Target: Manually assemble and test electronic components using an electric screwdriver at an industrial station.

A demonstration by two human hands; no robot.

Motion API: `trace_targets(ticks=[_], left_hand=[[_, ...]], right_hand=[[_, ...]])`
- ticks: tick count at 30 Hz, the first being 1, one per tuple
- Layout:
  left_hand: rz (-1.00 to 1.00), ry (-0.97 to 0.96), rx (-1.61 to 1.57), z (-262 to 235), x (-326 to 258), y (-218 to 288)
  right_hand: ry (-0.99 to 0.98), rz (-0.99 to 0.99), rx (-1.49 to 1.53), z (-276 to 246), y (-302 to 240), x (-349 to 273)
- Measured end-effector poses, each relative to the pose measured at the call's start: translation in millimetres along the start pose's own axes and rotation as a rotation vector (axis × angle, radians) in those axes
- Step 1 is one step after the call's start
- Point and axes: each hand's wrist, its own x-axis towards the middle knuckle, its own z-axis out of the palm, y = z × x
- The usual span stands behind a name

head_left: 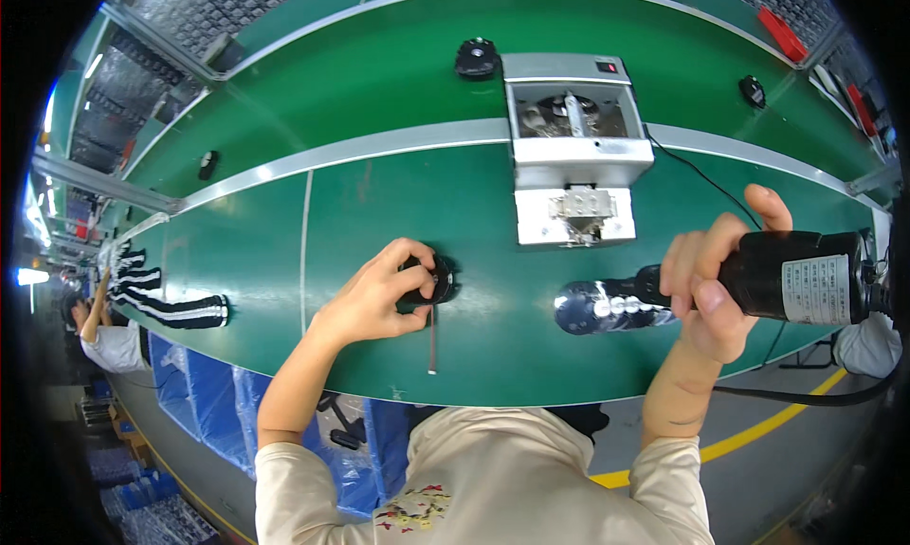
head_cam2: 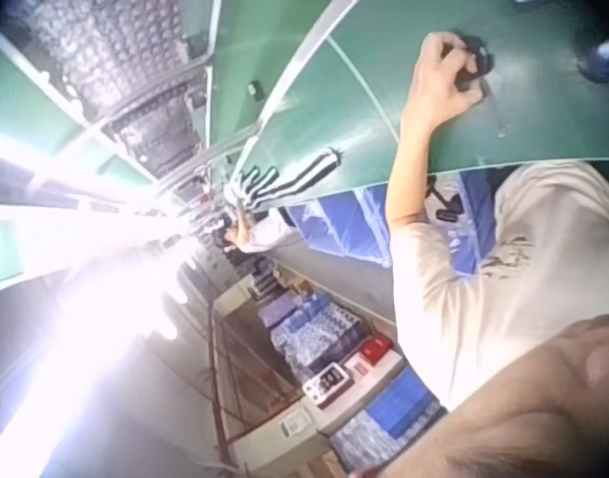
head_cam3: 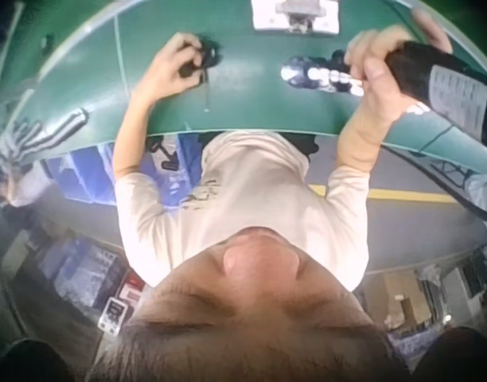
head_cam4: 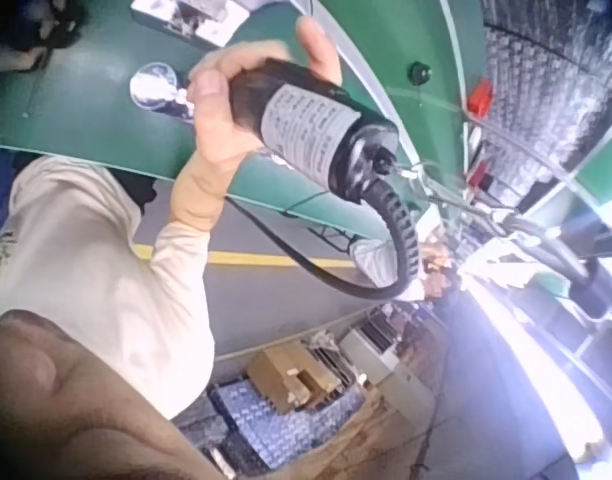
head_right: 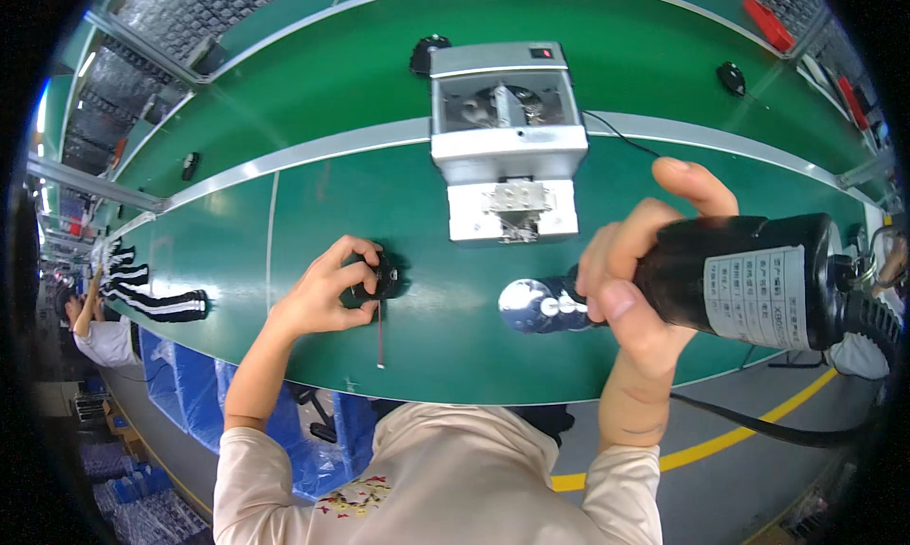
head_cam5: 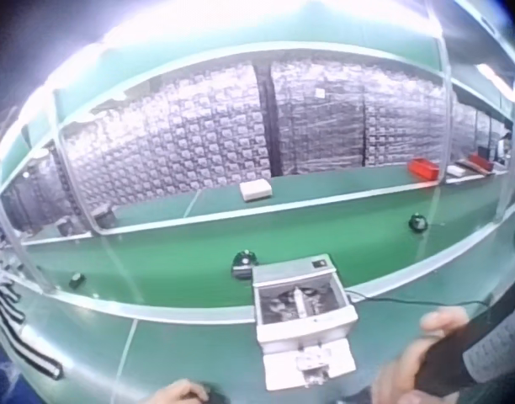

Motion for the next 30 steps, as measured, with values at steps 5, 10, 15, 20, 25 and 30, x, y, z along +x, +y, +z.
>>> trace_targets(ticks=[5,10,15,20,25,30], left_hand=[[0.325,0.091,-0.061,57.2,35.6,52.4],[0.418,0.112,-0.081,91.5,61.0,70.2],[0.405,0.095,-0.072,95.9,64.9,71.6],[0.43,0.071,-0.008,97.4,67.6,72.9],[0.422,0.019,-0.01,93.5,70.3,73.9],[0.429,0.049,-0.032,97.7,71.2,73.2]], right_hand=[[-0.014,0.046,0.078,1.2,-4.9,-0.5],[-0.012,0.056,0.064,1.8,-5.0,-3.3],[-0.047,0.048,0.08,0.6,-3.0,-3.7],[-0.05,0.03,0.089,-2.9,-1.9,-3.5],[-0.045,0.046,0.087,-3.2,-3.1,-2.6],[-0.125,0.007,0.041,-5.9,-0.2,-0.3]])
